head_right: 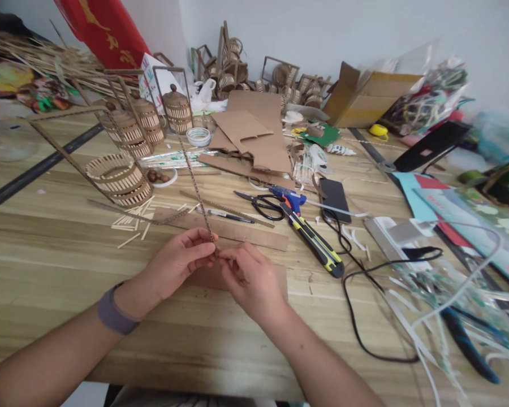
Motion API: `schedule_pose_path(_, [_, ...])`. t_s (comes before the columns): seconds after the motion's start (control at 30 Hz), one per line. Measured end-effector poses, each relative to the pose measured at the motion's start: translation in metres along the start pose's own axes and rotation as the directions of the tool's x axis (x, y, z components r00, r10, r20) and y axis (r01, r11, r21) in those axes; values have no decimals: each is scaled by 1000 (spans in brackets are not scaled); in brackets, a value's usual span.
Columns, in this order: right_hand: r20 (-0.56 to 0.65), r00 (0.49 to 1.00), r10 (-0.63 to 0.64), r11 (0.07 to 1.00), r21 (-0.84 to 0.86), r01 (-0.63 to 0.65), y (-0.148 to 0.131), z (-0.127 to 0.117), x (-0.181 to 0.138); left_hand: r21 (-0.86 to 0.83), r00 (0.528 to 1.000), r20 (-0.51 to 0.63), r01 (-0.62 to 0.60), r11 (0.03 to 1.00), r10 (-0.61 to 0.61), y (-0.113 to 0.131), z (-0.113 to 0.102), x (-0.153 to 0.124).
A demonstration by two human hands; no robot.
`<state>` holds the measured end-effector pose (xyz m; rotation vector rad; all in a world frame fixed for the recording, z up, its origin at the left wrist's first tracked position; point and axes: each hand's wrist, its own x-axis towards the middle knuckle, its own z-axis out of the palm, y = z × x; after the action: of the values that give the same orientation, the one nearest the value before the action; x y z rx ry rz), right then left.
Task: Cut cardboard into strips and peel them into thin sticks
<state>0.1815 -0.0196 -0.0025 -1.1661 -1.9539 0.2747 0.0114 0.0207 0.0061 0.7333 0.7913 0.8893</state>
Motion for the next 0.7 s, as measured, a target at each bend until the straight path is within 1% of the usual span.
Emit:
schedule_pose_path(0.13, [-5,999,-37,997,-65,37,1,1,0,18,1000,4,-21,1000,20,0,0,0])
schedule_pose_path(0.4, [-40,983,-177,973,-159,169,3,0,0,23,1000,0,-9,1000,9,0,0,-1])
schedule_pose_path(0.7, [-43,980,-192,966,-183,181,1,-1,0,0,1000,11,18,1000,-18,0,0,0])
